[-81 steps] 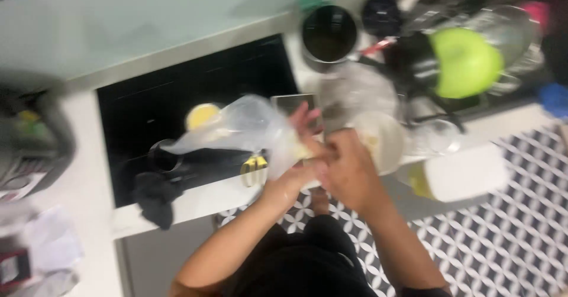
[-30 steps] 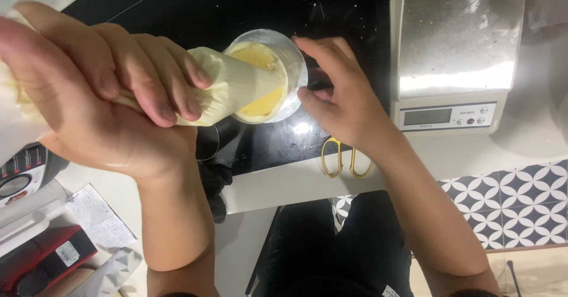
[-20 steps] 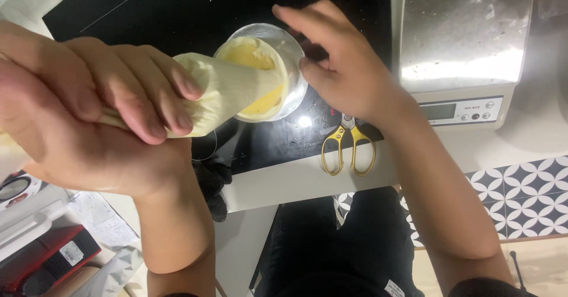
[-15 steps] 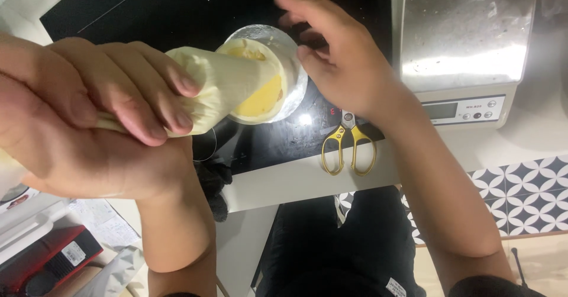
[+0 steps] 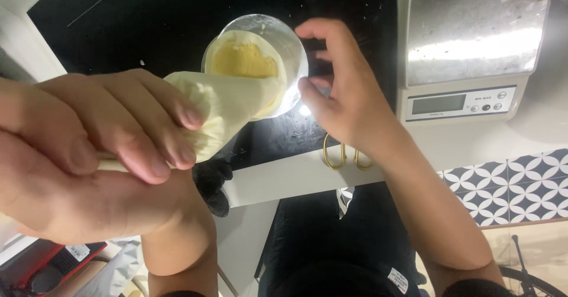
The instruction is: Preparing a dessert by piping cream into a mold, smoothing it with a spatula, and adding toppings.
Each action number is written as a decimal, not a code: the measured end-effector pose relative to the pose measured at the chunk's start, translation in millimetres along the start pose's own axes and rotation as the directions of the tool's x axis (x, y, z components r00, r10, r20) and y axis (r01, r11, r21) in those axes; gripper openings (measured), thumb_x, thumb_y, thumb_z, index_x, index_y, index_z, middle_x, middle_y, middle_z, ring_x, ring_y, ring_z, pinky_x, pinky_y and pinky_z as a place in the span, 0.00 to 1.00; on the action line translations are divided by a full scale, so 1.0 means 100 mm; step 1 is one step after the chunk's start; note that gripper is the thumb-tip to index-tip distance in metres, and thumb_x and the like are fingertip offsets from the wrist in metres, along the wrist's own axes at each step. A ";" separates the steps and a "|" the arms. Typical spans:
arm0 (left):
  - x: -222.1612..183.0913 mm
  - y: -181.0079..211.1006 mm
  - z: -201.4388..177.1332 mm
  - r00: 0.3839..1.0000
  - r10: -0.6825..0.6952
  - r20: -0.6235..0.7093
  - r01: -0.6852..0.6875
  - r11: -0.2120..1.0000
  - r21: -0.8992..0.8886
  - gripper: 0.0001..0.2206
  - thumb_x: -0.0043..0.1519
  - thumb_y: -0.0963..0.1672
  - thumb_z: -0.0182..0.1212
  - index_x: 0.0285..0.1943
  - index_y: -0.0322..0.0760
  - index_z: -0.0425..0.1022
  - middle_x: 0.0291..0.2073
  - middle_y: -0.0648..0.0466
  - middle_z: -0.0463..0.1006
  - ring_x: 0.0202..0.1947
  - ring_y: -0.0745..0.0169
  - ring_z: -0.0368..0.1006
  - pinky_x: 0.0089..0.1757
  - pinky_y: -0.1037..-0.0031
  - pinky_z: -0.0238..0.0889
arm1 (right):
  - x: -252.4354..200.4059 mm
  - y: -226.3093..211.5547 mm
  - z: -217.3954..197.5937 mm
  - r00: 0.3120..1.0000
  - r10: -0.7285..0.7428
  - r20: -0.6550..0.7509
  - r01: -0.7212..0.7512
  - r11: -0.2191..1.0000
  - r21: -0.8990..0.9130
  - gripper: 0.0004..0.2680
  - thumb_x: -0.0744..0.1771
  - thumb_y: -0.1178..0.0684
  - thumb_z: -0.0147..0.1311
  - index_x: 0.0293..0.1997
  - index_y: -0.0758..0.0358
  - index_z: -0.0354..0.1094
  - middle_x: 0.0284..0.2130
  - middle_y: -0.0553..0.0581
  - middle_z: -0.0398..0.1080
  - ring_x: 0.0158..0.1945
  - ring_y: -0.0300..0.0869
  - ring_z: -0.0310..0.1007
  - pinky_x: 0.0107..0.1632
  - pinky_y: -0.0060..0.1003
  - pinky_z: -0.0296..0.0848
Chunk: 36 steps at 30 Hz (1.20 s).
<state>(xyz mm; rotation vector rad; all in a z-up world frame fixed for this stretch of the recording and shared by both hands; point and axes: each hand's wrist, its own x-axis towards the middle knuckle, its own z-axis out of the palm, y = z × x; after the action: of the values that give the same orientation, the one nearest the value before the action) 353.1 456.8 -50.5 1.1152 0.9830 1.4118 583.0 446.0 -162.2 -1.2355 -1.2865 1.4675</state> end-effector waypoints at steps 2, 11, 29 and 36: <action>0.03 -0.01 -0.01 1.000 0.014 0.018 -0.014 1.000 0.001 0.19 0.78 0.49 0.32 0.35 0.35 0.57 0.16 0.41 0.63 0.14 0.47 0.57 0.29 0.58 0.59 | 0.05 -0.01 -0.04 1.000 -0.006 0.016 0.006 0.999 -0.036 0.20 0.69 0.62 0.55 0.69 0.58 0.54 0.67 0.58 0.59 0.69 0.51 0.63 0.63 0.44 0.76; 0.09 -0.05 -0.03 1.000 0.007 -0.013 -0.008 0.999 -0.043 0.18 0.81 0.45 0.30 0.37 0.33 0.57 0.16 0.42 0.59 0.13 0.50 0.53 0.28 0.57 0.58 | 0.34 -0.07 -0.20 0.977 -0.135 0.167 0.159 0.978 -0.139 0.17 0.70 0.65 0.50 0.68 0.59 0.62 0.62 0.54 0.62 0.66 0.45 0.67 0.62 0.38 0.74; 0.08 -0.14 0.00 0.988 0.155 0.005 -0.155 0.985 0.070 0.15 0.78 0.43 0.34 0.37 0.32 0.56 0.17 0.41 0.58 0.14 0.51 0.52 0.29 0.56 0.59 | -0.04 0.06 -0.01 0.984 -0.164 0.073 0.176 0.963 -0.203 0.21 0.71 0.62 0.56 0.72 0.60 0.50 0.67 0.61 0.56 0.66 0.51 0.66 0.62 0.42 0.76; 0.09 -0.18 -0.09 0.990 0.140 -0.025 -0.139 0.989 0.052 0.14 0.75 0.43 0.37 0.35 0.34 0.57 0.17 0.44 0.58 0.14 0.53 0.54 0.28 0.58 0.59 | -0.05 0.14 0.03 0.996 -0.076 0.051 0.079 0.995 -0.067 0.22 0.70 0.62 0.57 0.71 0.58 0.49 0.67 0.59 0.55 0.67 0.51 0.65 0.62 0.42 0.78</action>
<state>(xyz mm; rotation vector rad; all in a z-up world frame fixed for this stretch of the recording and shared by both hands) 348.0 468.4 -68.4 1.2240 0.9811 1.5257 581.6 438.5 -175.0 -1.1873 -1.4121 1.4157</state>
